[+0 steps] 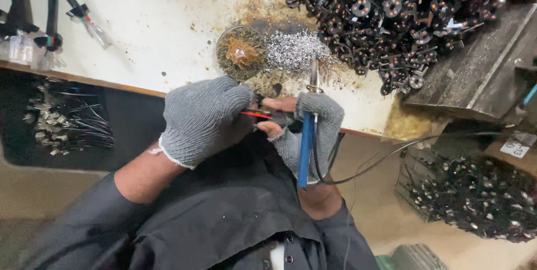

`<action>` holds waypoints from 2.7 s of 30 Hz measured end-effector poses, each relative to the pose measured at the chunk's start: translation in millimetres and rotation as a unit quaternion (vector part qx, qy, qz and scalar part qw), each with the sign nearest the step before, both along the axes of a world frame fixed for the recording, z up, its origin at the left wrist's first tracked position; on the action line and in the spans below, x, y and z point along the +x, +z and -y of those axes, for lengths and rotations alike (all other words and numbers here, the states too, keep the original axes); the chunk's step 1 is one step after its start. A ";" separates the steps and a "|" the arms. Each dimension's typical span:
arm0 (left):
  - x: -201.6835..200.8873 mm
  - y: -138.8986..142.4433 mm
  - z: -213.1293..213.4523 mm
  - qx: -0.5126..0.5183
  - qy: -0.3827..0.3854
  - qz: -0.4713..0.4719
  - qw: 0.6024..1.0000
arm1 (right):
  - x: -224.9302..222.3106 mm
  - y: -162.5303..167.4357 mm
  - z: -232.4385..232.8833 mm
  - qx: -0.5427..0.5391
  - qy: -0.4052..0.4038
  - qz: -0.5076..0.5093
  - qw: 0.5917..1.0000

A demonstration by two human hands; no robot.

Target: The person solders electrical wires to small black lamp-holder components at a workbench. They hold a component in one hand, dip wire ends into flux, apply the soldering iron with solder wire to tin the wire tips and attach them to the component terminals, then set finished pieces aside and pick up the next one.

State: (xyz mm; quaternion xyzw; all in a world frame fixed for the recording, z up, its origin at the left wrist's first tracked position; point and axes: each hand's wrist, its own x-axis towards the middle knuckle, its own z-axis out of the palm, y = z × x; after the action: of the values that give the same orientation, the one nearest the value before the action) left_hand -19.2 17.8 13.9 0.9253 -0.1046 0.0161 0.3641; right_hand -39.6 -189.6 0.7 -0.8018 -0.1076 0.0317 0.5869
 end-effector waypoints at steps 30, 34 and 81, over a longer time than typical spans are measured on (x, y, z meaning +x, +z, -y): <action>3.6 6.5 -3.2 0.010 -0.041 -0.055 0.998 | 27.9 15.5 40.5 -0.091 0.087 0.158 0.979; 3.4 6.8 -3.4 0.005 -0.041 -0.052 0.998 | 31.5 17.3 39.0 -0.108 0.103 0.172 0.974; -11.7 9.9 3.0 -0.197 -0.055 -0.131 0.970 | 3.1 -2.0 16.2 0.111 -0.011 0.043 0.993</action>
State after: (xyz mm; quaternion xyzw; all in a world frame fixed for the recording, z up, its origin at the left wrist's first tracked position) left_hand -30.9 14.8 23.8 0.8221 -0.1017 -0.1047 0.5504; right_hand -36.4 -205.9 -1.3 -0.7337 -0.1265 -0.0213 0.6673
